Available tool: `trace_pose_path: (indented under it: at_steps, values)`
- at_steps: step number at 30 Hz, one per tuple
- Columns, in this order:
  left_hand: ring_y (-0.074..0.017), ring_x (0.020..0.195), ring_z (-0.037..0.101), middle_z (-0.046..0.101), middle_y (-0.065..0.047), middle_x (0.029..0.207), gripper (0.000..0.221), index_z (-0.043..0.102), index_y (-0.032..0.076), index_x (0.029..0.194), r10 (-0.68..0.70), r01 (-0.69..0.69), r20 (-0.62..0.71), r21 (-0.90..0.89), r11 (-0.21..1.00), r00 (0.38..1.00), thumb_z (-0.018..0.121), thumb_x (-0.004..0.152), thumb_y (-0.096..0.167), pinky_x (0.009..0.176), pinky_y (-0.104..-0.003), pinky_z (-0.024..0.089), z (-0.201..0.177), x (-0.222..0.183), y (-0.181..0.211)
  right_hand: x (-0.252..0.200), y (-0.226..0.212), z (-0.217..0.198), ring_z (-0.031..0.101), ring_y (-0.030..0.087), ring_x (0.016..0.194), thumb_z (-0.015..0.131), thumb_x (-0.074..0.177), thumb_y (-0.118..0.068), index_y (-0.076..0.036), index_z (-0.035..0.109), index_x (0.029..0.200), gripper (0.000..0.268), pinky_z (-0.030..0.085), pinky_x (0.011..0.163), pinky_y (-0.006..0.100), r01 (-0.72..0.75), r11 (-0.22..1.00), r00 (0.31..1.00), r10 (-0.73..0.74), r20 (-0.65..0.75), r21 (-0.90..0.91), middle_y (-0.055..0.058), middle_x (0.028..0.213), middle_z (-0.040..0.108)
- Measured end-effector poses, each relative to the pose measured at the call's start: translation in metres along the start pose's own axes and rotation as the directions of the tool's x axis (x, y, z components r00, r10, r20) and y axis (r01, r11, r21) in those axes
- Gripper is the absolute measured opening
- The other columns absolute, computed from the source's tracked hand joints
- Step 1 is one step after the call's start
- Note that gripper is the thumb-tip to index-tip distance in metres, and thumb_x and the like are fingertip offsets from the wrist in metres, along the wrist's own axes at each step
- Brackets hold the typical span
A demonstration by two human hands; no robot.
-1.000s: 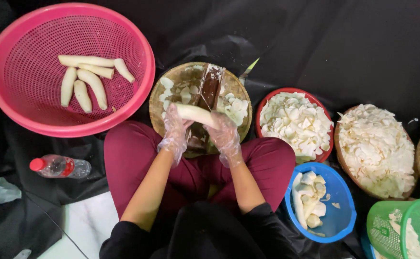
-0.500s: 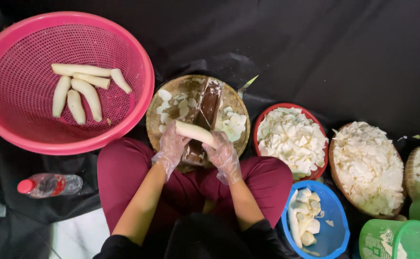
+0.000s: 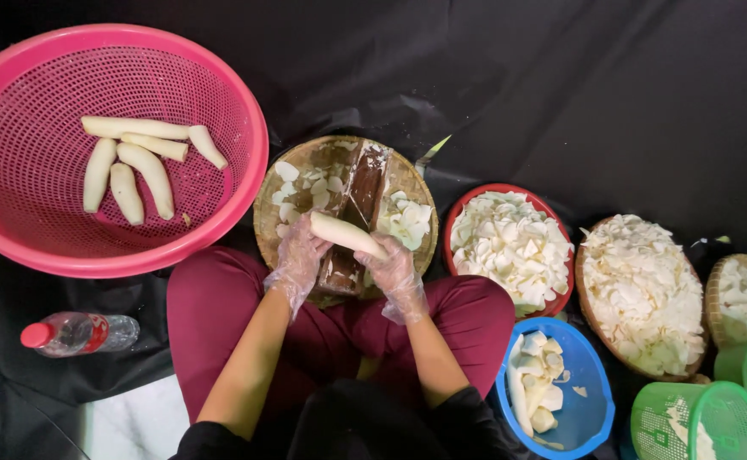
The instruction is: Slicing white radishes using a manual slicing tool while sitting on the floor
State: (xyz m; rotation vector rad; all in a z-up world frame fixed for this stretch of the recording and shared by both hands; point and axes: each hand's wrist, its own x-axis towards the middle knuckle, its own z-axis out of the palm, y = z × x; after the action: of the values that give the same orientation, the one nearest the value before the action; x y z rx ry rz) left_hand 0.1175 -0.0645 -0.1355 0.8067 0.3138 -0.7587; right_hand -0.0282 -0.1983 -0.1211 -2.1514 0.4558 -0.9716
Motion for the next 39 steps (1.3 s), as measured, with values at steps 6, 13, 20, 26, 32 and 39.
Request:
trace_pose_path:
  at_steps: [6,13,20,26,32,39]
  values:
    - [-0.0355,0.103,0.072,0.070,-0.015,0.108,0.045,0.061,0.013,0.128,0.029,-0.029,0.011,0.040,0.999,1.000,0.068,0.095,0.043,0.094,-0.053,0.059,0.008,-0.014,-0.001,0.013,-0.041,-0.025,0.072,0.023,0.059,0.093,0.072,-0.008,0.005,0.072,0.117,0.052,0.063,0.048,0.030,-0.674,0.631,0.738,0.601,0.308,0.384,0.023,0.078,0.070]
    - [-0.0392,0.103,0.071,0.066,-0.019,0.111,0.048,0.056,0.008,0.128,-0.027,0.027,0.040,0.011,1.000,0.999,0.068,0.097,0.043,0.086,-0.052,0.066,0.015,-0.030,0.004,0.027,-0.070,-0.018,0.068,0.014,0.065,0.083,0.080,-0.005,-0.005,0.071,0.107,0.029,0.056,0.056,0.020,-0.430,0.539,0.802,0.597,0.033,0.724,0.010,0.090,0.068]
    - [-0.0469,0.088,0.070,0.062,-0.026,0.105,0.055,0.053,0.000,0.129,-0.139,0.151,-0.150,0.072,0.986,0.979,0.065,0.097,0.043,0.065,-0.054,0.066,0.028,-0.024,0.001,0.023,-0.178,-0.022,0.068,0.028,0.080,0.083,0.079,0.003,0.002,0.063,0.077,0.020,0.065,0.073,0.044,-0.081,0.709,0.993,0.115,-0.001,0.701,0.017,0.081,0.067]
    - [-0.0371,0.110,0.067,0.069,-0.020,0.118,0.057,0.064,0.013,0.124,0.166,0.003,-0.131,0.793,0.610,0.977,0.059,0.095,0.062,0.087,-0.050,0.058,-0.004,0.017,-0.052,0.023,-0.117,-0.010,0.070,0.026,0.066,0.076,0.089,-0.003,-0.004,0.060,0.071,0.024,0.060,0.070,0.037,0.100,0.939,0.991,-0.065,-0.115,0.329,0.010,0.068,0.071]
    - [-0.0253,0.144,0.044,0.058,-0.014,0.145,0.043,0.052,-0.002,0.144,0.430,-0.317,0.584,0.776,-0.546,0.688,0.034,0.112,0.020,0.125,-0.035,0.032,-0.069,0.075,-0.137,-0.019,-0.076,0.025,0.067,0.033,0.056,0.076,0.089,-0.010,-0.006,0.064,0.072,0.021,0.056,0.058,0.040,0.282,0.935,0.902,-0.335,-0.272,-0.216,0.014,0.065,0.067]
    - [-0.0276,0.130,0.056,0.066,-0.014,0.128,0.054,0.063,0.004,0.126,0.432,-0.138,0.190,0.979,-0.149,0.882,0.034,0.105,0.045,0.111,-0.040,0.043,-0.044,0.063,-0.129,-0.006,0.001,0.070,0.072,0.021,0.087,0.065,0.106,-0.031,0.002,0.065,0.122,0.037,0.066,0.069,0.029,-0.155,0.112,0.979,-0.116,0.168,0.982,0.015,0.113,0.070]
